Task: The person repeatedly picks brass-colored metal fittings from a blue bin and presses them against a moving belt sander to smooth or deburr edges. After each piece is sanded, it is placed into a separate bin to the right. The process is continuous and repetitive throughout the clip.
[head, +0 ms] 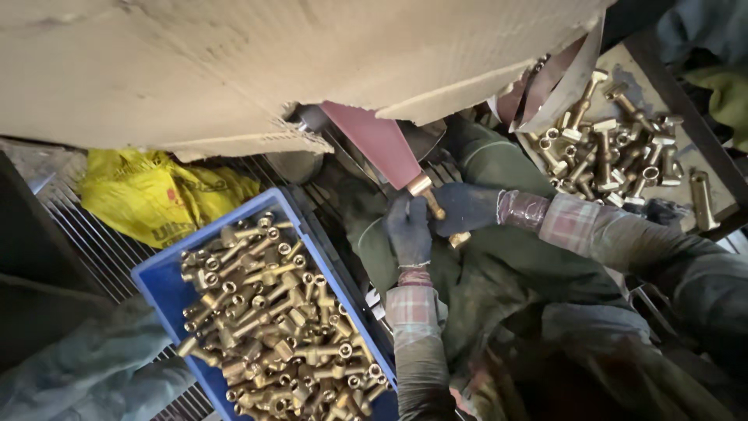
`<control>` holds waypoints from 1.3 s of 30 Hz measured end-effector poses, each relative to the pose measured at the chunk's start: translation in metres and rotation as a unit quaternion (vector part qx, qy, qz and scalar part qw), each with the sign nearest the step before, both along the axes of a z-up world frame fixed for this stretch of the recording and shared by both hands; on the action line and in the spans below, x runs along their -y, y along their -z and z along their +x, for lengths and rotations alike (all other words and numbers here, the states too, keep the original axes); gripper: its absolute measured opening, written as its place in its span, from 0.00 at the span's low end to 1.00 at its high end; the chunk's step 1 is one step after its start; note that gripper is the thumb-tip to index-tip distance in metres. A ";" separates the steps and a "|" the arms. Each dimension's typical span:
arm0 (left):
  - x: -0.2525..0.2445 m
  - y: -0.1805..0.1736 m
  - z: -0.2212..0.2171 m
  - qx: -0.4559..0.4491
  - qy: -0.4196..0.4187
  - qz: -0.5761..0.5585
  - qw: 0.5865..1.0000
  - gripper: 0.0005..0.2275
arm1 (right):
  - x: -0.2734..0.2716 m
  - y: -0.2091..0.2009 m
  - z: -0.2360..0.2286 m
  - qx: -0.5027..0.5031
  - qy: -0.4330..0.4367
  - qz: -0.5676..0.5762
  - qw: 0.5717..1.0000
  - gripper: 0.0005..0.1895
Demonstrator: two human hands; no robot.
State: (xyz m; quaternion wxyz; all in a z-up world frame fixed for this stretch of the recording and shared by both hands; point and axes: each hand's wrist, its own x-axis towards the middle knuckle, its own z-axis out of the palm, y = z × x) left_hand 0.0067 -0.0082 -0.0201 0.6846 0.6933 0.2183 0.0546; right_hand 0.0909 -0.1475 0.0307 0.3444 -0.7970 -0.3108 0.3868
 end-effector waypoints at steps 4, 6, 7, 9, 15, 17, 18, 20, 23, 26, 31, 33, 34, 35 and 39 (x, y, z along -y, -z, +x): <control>-0.001 0.002 0.005 -0.052 0.005 -0.048 0.997 0.07 | 0.000 -0.002 0.003 -0.074 -0.015 -0.022 0.997 0.13; 0.000 0.012 0.005 -0.059 -0.007 -0.119 0.991 0.08 | -0.001 -0.001 0.005 -0.113 -0.009 -0.038 0.993 0.14; 0.001 0.019 0.005 -0.044 -0.018 -0.151 0.987 0.08 | -0.002 0.001 0.007 -0.124 -0.003 -0.050 0.991 0.15; 0.003 0.034 0.007 -0.044 -0.050 -0.221 0.973 0.08 | -0.004 0.007 0.011 -0.168 0.020 -0.051 0.984 0.16; -0.003 0.059 0.025 0.012 -0.046 -0.215 0.975 0.05 | -0.014 0.029 0.029 -0.318 0.141 0.099 0.932 0.16; -0.005 0.053 0.022 0.123 0.082 0.159 0.976 0.04 | -0.012 0.030 0.026 -0.298 0.135 0.088 0.941 0.16; -0.004 0.047 0.020 0.046 0.014 -0.024 0.999 0.04 | -0.010 0.028 0.023 -0.283 0.113 0.069 0.950 0.16; -0.001 0.032 0.026 -0.104 -0.115 -0.375 0.914 0.06 | -0.005 0.020 0.019 -0.244 0.070 0.037 0.967 0.16; -0.008 -0.006 0.004 -0.068 0.012 -0.151 0.986 0.07 | 0.007 -0.003 0.001 -0.129 0.025 0.029 0.991 0.16; -0.017 -0.051 -0.016 -0.055 0.081 -0.060 0.993 0.08 | 0.013 -0.021 -0.013 -0.070 0.018 -0.019 0.997 0.15; -0.014 -0.114 -0.054 0.044 0.064 0.049 0.996 0.15 | 0.038 -0.036 -0.047 -0.142 -0.062 0.037 0.987 0.14; -0.011 -0.124 -0.072 0.067 0.064 0.003 0.996 0.19 | 0.051 -0.030 -0.073 -0.362 -0.029 0.078 0.929 0.13; -0.009 -0.127 -0.081 0.076 0.076 -0.054 0.993 0.19 | 0.056 -0.028 -0.088 -0.494 0.015 0.136 0.859 0.12; -0.007 -0.129 -0.087 0.087 0.090 -0.112 0.986 0.19 | 0.061 -0.028 -0.101 -0.609 0.060 0.190 0.768 0.13; -0.004 -0.134 -0.097 0.013 0.046 -0.197 0.979 0.18 | 0.061 -0.037 -0.120 -0.461 0.107 0.164 0.865 0.18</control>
